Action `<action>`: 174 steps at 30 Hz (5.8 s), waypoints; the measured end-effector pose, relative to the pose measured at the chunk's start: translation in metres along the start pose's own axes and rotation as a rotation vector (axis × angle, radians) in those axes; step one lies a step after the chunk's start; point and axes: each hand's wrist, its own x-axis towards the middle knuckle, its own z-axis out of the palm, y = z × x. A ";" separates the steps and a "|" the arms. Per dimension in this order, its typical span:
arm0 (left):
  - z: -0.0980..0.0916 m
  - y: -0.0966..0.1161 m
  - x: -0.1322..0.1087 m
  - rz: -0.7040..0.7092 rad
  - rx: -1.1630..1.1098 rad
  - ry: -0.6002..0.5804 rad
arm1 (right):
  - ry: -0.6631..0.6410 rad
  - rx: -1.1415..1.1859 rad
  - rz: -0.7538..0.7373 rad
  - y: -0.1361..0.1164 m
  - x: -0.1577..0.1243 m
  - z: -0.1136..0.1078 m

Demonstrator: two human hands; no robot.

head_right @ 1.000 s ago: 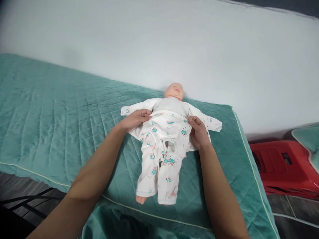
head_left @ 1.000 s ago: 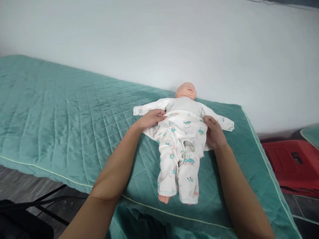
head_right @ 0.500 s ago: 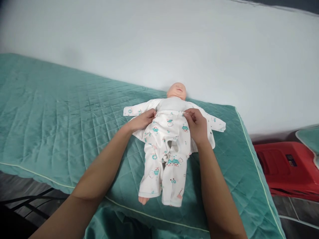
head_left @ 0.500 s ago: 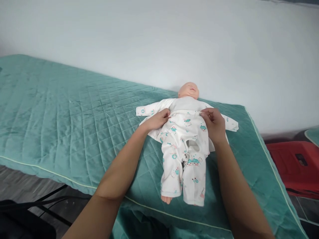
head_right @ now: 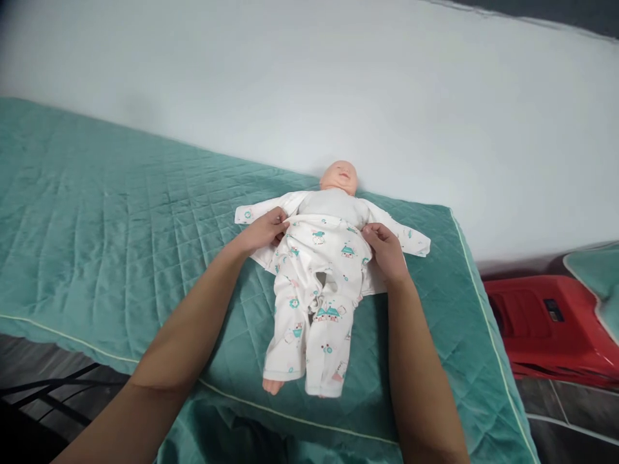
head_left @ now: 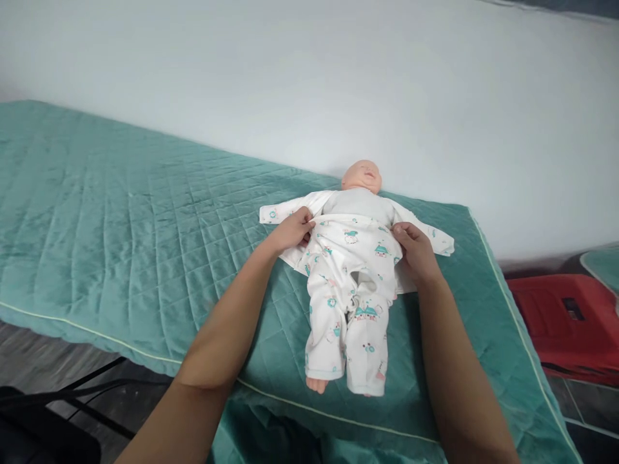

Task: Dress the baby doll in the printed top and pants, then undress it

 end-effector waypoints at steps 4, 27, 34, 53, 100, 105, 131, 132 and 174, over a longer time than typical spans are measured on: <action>0.005 0.001 0.002 0.023 0.084 0.020 | -0.147 -0.019 0.061 -0.004 -0.004 -0.011; 0.009 0.017 0.007 -0.005 0.244 -0.206 | -0.143 -0.789 0.129 -0.010 -0.002 -0.009; 0.008 0.022 0.005 0.054 0.258 -0.228 | -0.306 -0.768 0.109 -0.013 0.000 -0.013; 0.010 0.004 0.008 -0.001 -0.268 -0.250 | -0.095 -0.291 0.283 -0.013 -0.007 -0.007; 0.028 0.005 -0.007 0.043 -0.506 -0.247 | -0.241 -0.035 0.062 -0.001 -0.011 -0.001; 0.029 0.004 -0.006 0.069 -0.501 -0.278 | -0.268 -0.038 0.097 0.001 -0.009 -0.001; 0.028 0.018 -0.012 -0.058 -0.456 -0.215 | -0.276 0.008 0.112 -0.001 -0.013 0.004; 0.028 0.018 -0.012 -0.052 -0.446 -0.223 | -0.267 0.001 0.113 -0.001 -0.014 0.004; 0.034 0.002 0.001 0.484 0.098 0.063 | 0.118 -0.483 -0.152 0.002 -0.006 0.009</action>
